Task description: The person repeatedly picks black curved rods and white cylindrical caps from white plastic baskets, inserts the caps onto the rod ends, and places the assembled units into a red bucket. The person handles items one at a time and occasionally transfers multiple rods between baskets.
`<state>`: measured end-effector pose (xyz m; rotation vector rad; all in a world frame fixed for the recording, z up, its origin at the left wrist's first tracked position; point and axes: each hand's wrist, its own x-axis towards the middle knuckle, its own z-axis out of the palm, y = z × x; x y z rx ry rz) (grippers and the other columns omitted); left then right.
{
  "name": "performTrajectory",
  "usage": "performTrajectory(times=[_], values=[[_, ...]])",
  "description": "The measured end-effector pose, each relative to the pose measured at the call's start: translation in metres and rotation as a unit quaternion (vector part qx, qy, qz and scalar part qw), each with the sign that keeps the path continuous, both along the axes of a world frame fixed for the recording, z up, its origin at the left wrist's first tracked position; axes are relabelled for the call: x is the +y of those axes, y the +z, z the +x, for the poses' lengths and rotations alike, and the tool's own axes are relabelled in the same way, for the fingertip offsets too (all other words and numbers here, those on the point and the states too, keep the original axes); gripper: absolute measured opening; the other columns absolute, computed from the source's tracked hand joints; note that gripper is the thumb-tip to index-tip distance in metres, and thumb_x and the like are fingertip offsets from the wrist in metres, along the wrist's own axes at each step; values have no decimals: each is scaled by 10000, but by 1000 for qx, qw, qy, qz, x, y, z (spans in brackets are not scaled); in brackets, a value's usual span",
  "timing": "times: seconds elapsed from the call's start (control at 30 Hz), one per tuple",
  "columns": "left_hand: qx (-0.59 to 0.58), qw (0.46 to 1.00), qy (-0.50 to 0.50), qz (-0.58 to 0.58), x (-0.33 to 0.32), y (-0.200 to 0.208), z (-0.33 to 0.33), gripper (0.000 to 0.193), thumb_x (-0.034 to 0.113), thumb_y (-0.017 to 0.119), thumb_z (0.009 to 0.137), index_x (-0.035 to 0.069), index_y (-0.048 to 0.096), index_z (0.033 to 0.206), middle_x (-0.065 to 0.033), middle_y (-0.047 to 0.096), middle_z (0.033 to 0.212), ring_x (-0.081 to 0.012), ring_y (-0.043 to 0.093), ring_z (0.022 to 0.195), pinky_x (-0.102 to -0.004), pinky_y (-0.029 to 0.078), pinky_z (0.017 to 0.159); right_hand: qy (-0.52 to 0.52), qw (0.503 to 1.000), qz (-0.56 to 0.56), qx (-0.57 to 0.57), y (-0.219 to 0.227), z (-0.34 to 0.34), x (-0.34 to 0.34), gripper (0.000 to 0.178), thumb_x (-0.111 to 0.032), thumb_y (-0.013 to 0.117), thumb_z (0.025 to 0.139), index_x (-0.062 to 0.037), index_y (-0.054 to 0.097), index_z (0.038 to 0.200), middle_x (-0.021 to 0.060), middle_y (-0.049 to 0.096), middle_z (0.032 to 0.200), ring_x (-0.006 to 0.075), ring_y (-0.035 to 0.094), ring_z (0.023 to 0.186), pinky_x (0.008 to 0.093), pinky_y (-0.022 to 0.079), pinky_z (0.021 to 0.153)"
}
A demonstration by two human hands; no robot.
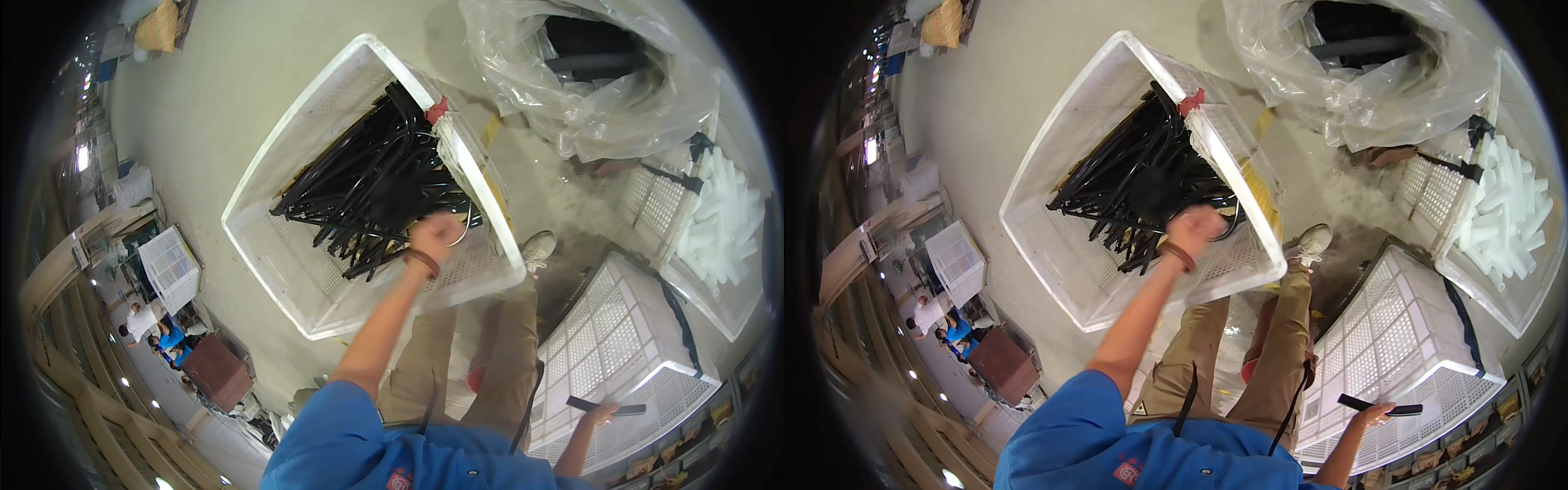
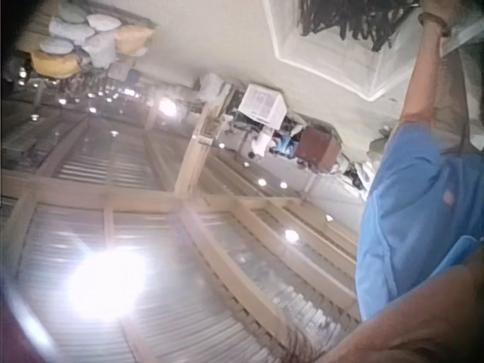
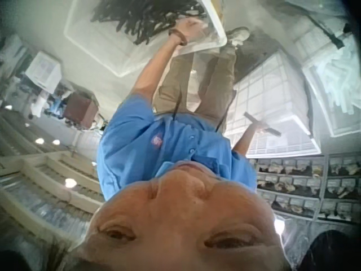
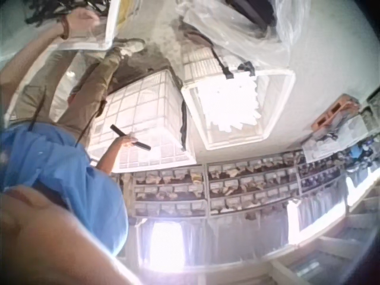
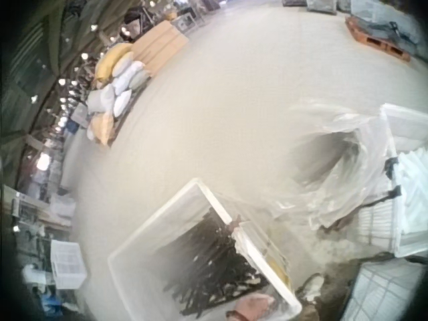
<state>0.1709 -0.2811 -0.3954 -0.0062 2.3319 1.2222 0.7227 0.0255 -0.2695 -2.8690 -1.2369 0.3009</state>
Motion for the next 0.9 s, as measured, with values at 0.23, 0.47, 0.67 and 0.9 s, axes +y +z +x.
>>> performTrajectory(times=[0.23,0.47,0.67,0.9], values=[[36,996,-68,-46,-65,-101,-228,607,226,769,815,80,503,1340,-176,621,1240,-321,609,1155,-418,479,988,26,996,84,-28,-4,3,-3,1003,-782,426,838,1,368,1461,360,406,1408,517,391,1314,572,324,1102],[45,972,-12,-230,-34,-55,-171,460,453,713,853,91,577,1102,-172,696,928,-393,663,916,-487,514,770,81,978,182,54,-13,11,-2,801,-679,552,853,24,514,1236,249,577,1078,372,593,927,472,496,847],[110,990,-13,-90,-148,161,-122,234,249,749,886,51,624,881,-2,579,662,-74,494,627,-259,426,552,132,967,172,131,-4,25,10,563,-467,661,880,41,572,1103,177,648,903,275,607,787,440,483,713],[219,966,71,121,-201,411,-148,131,47,700,890,51,574,852,6,546,635,-68,481,471,-223,378,429,414,907,62,43,66,-18,-20,436,-143,644,875,8,524,1266,253,673,1004,426,661,888,465,520,789]])
